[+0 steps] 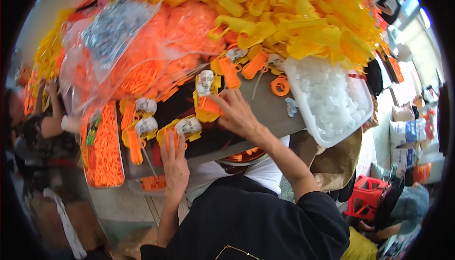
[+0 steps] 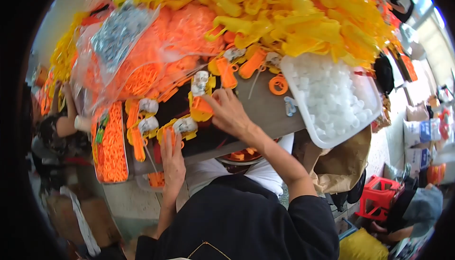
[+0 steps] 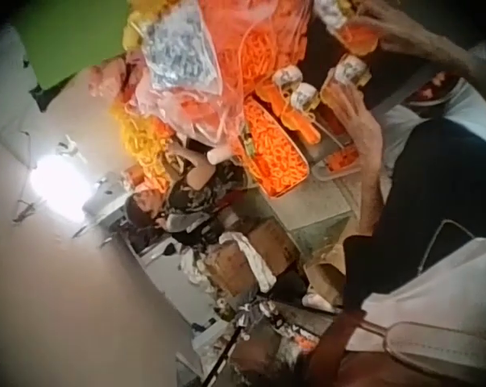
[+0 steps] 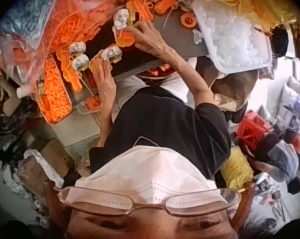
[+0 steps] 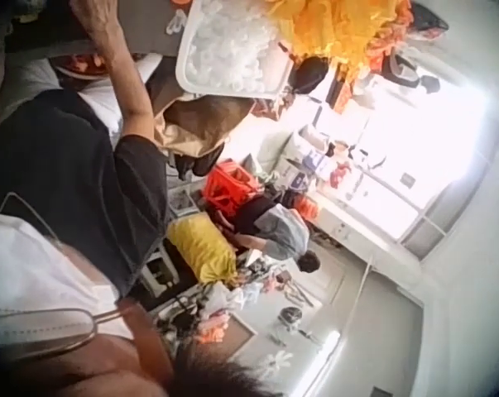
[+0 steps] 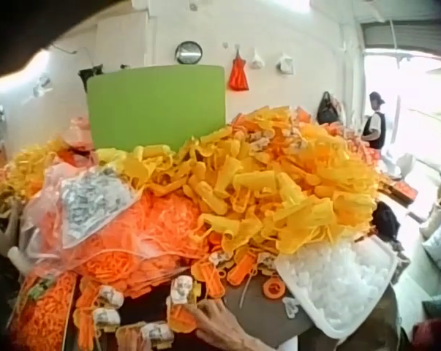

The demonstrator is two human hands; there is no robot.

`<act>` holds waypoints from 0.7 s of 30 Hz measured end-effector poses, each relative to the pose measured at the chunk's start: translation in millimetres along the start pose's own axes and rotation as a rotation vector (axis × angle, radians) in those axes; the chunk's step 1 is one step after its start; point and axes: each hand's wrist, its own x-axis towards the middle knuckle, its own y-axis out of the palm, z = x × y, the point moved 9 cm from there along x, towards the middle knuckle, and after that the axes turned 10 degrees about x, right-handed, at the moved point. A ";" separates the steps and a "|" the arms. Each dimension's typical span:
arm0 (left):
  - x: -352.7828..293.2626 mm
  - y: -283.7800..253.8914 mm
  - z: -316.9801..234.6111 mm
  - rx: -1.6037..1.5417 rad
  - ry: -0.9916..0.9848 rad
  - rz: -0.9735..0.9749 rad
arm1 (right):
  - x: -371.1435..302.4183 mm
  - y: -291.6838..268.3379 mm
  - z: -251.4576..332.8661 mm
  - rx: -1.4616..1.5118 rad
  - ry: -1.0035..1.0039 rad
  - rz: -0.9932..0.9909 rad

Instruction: Assembling plastic toy components by hand at a workbench.

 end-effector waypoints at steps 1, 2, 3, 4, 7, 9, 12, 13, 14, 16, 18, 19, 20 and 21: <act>-3.5 1.9 6.4 0.003 -0.042 -0.008 | -5.9 -9.7 9.5 0.045 0.064 -0.052; -2.4 5.2 10.4 0.002 -0.080 -0.014 | -15.4 -20.3 15.9 0.087 0.132 -0.105; 2.5 6.4 10.4 0.005 -0.090 -0.013 | -25.6 -27.8 25.9 0.069 0.139 -0.117; 12.8 9.7 7.4 -0.003 -0.071 -0.019 | -39.2 -40.8 25.7 0.022 0.249 -0.190; 56.0 20.5 -3.7 -0.019 -0.056 -0.094 | -80.6 -58.0 10.6 -0.099 0.483 -0.307; 84.2 30.5 -4.4 0.025 -0.063 -0.158 | -96.9 -54.8 -13.0 -0.171 0.654 -0.328; 130.9 53.9 -5.1 -0.003 -0.100 -0.184 | -84.4 -43.2 -36.7 -0.183 0.647 -0.379; 147.5 62.9 -11.3 -0.045 -0.104 -0.164 | -75.6 -42.9 -42.3 -0.165 0.614 -0.392; 159.6 66.5 -17.2 -0.048 -0.095 -0.172 | -67.2 -42.0 -54.8 -0.172 0.612 -0.403; 176.2 67.2 -24.7 -0.112 -0.111 -0.200 | -49.4 -39.0 -71.5 -0.175 0.545 -0.394; 172.1 72.1 -20.7 -0.141 -0.054 -0.216 | -51.4 -45.6 -78.6 -0.152 0.579 -0.382; 163.3 67.4 -16.9 -0.164 -0.063 -0.256 | -52.8 -50.5 -71.5 -0.117 0.552 -0.322; 155.5 61.0 -15.3 -0.192 -0.064 -0.294 | -55.3 -57.6 -63.7 -0.086 0.528 -0.267; 149.4 56.5 -17.9 -0.161 -0.043 -0.262 | -61.4 -73.4 -54.4 -0.160 0.473 -0.285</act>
